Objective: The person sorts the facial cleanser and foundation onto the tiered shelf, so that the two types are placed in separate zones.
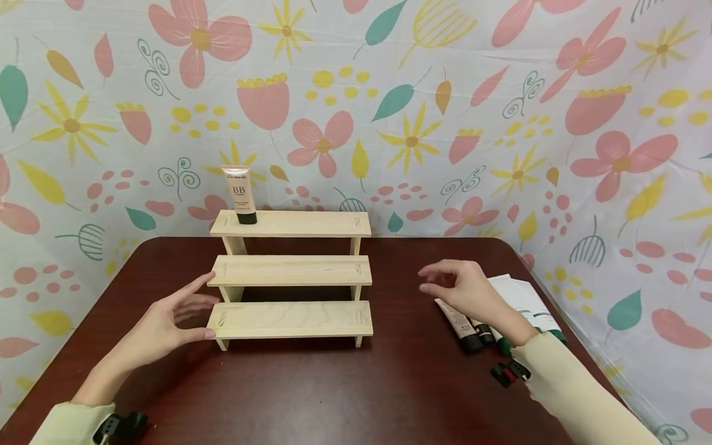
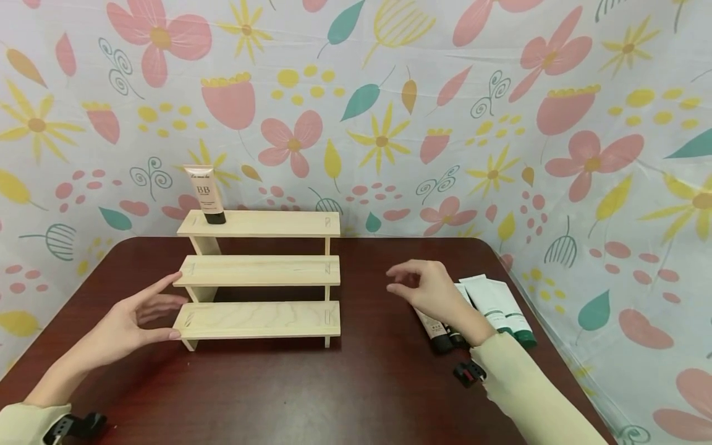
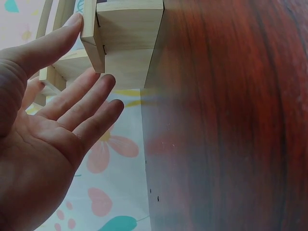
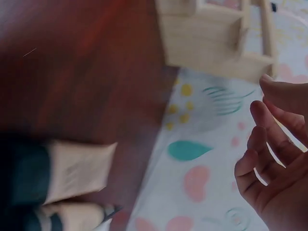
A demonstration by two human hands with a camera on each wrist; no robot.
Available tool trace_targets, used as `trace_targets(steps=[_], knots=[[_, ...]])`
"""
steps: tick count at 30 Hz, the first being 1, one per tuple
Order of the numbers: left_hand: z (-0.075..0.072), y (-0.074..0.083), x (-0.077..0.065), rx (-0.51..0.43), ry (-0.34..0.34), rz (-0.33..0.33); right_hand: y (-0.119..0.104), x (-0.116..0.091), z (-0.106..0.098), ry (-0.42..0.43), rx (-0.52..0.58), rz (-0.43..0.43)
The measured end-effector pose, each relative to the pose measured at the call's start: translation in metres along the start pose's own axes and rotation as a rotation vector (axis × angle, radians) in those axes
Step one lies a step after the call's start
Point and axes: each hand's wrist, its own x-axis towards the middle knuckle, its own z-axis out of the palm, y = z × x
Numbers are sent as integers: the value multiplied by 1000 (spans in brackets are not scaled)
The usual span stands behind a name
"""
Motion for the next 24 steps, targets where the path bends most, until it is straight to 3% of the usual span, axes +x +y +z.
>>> trace_targets(steps=[6, 13, 17, 24], knots=[[-1, 0, -1, 2, 5, 1, 30, -17, -9, -102, -29, 83], [0, -3, -2, 1, 3, -2, 61, -32, -21, -233, -27, 102], [0, -3, -2, -1, 3, -2, 73, -39, -29, -321, -17, 157], [0, -2, -2, 10, -3, -12, 87, -45, -37, -372, -35, 162]])
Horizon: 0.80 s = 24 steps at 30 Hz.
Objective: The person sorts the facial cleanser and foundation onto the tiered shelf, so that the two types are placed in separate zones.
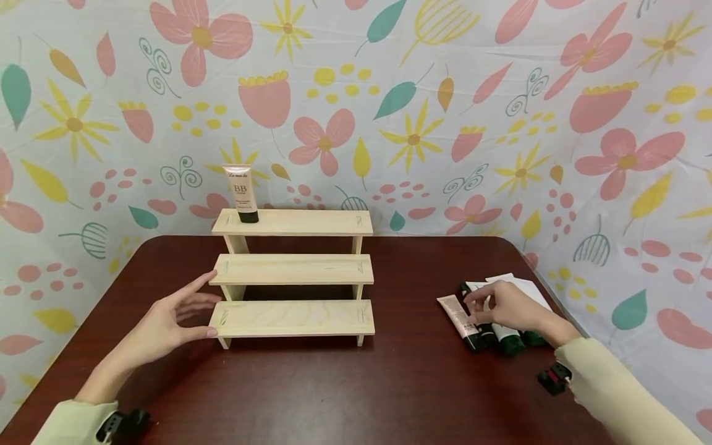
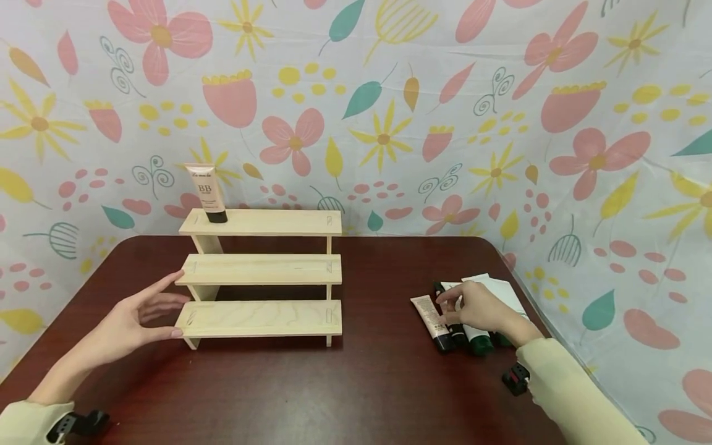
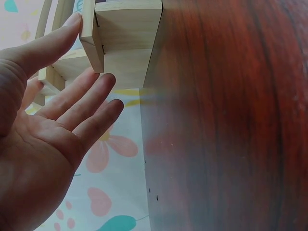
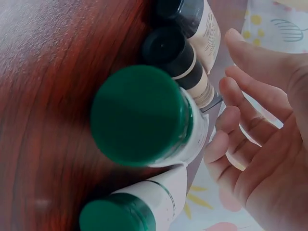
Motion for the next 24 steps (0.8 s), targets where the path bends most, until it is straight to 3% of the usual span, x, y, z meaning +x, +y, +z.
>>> trace_targets(steps=[12, 24], knots=[[2, 3, -2, 3, 1, -15, 8, 1, -4, -90, 27, -21], [2, 1, 1, 0, 0, -6, 7, 6, -7, -97, 33, -42]])
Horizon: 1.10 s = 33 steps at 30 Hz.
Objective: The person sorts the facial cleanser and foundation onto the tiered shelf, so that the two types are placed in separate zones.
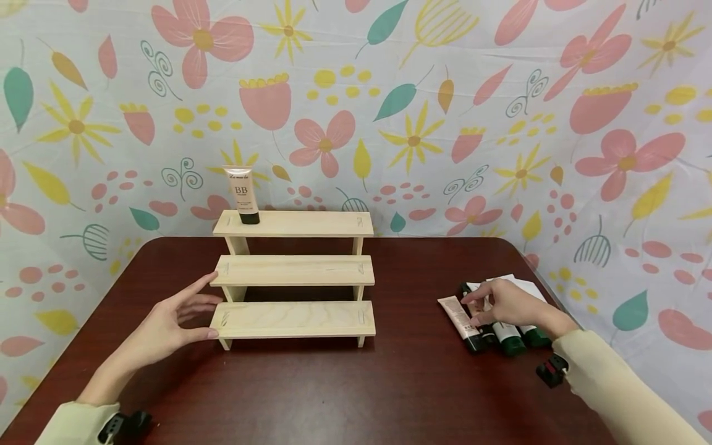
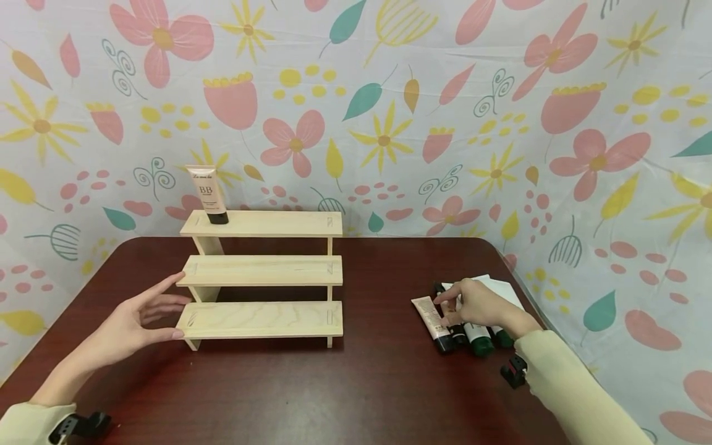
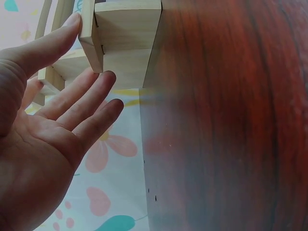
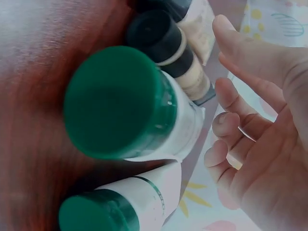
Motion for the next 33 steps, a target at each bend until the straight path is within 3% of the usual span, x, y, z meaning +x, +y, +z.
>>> trace_targets(steps=[5, 24, 33], knots=[[1, -2, -1, -9, 1, 5, 3, 2, 0, -17, 15, -3], [-1, 0, -1, -1, 6, 15, -4, 20, 5, -19, -153, 24], [-1, 0, 0, -6, 5, 26, -10, 40, 13, -71, -23, -13]])
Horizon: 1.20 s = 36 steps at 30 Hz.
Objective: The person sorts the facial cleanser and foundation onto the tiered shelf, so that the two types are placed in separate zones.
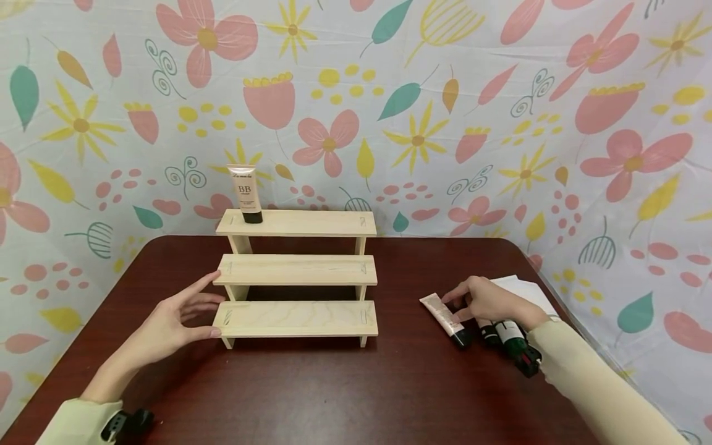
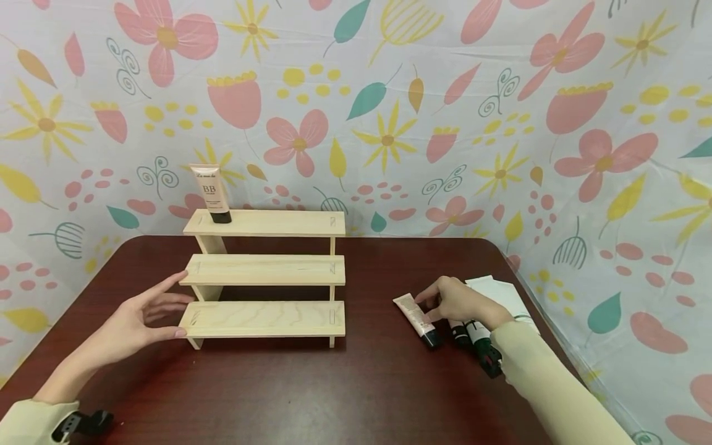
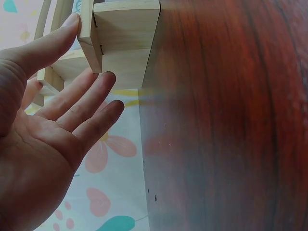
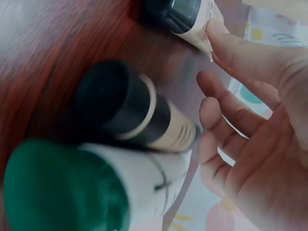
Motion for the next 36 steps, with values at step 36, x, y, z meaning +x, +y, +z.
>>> trace_targets(steps=[36], knots=[[0, -2, -1, 1, -5, -7, -9, 23, 12, -131, 267, 13]])
